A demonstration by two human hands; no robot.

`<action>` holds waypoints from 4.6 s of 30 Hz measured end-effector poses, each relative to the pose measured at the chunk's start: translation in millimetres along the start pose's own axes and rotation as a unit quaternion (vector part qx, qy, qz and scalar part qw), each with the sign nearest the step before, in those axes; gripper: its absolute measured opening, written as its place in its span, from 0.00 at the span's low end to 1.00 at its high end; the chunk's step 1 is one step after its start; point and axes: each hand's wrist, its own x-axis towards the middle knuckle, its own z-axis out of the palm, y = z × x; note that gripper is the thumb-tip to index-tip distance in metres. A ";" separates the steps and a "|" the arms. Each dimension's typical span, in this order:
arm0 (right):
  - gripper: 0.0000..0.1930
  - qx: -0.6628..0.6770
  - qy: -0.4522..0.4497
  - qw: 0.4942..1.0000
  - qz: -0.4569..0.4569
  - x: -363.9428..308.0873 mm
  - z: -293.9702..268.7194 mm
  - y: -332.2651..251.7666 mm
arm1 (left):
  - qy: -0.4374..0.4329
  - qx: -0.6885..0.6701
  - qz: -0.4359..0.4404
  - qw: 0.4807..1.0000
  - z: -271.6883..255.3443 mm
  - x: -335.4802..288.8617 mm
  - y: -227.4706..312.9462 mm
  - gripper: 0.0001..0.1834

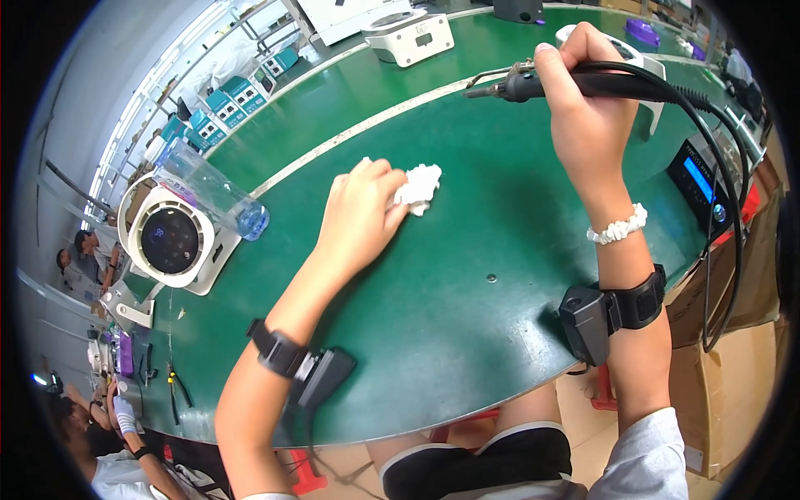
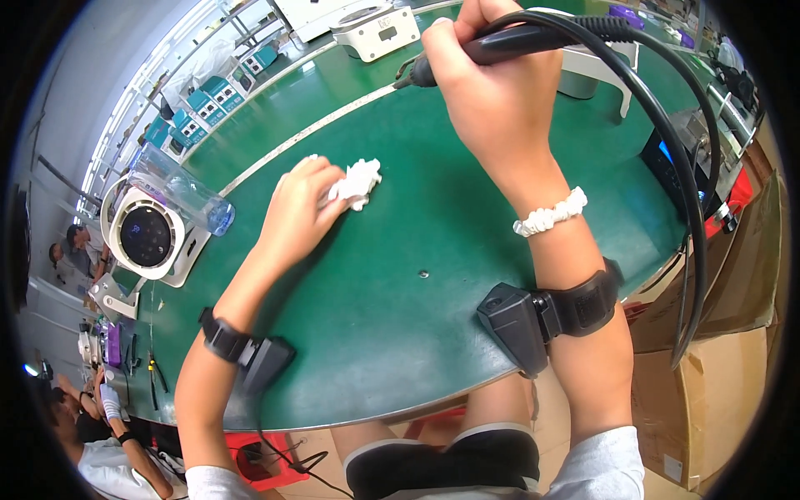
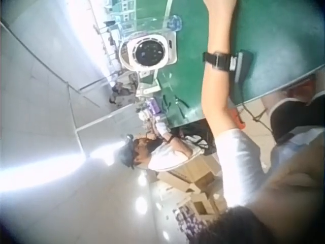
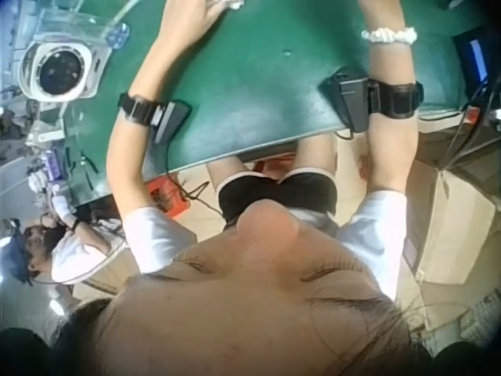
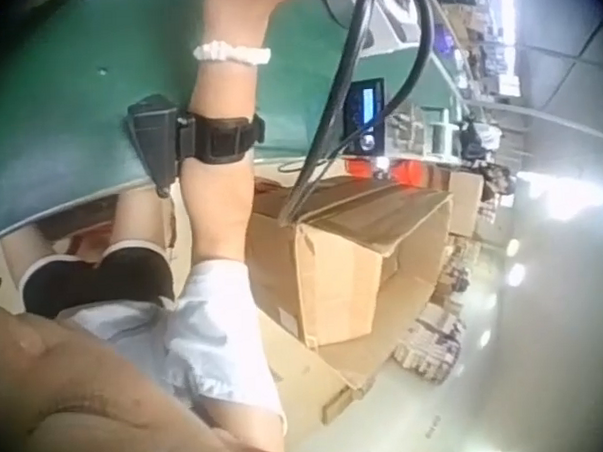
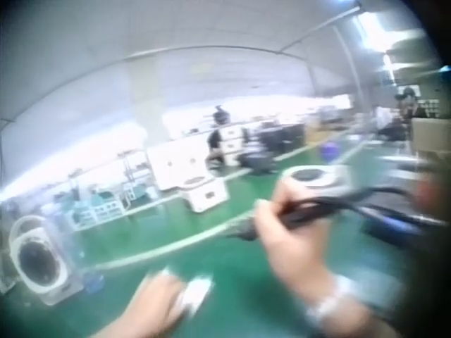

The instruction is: Soldering wires onto a small circular PCB at a factory workbench.

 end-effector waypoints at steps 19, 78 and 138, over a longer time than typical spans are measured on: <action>0.10 -0.051 -0.017 0.999 0.008 -2.5 1.6 -7.6 | -0.087 -0.044 -0.205 0.974 -6.3 23.4 -27.3 0.38; 0.12 -0.062 -0.025 0.993 -0.101 0.2 3.4 -6.5 | 0.011 -0.122 -0.043 0.991 4.1 -26.3 84.7 0.15; 0.11 0.067 -0.041 0.994 -0.082 2.8 2.1 -28.5 | -0.157 -0.255 -0.157 0.941 -0.2 -2.0 76.6 0.16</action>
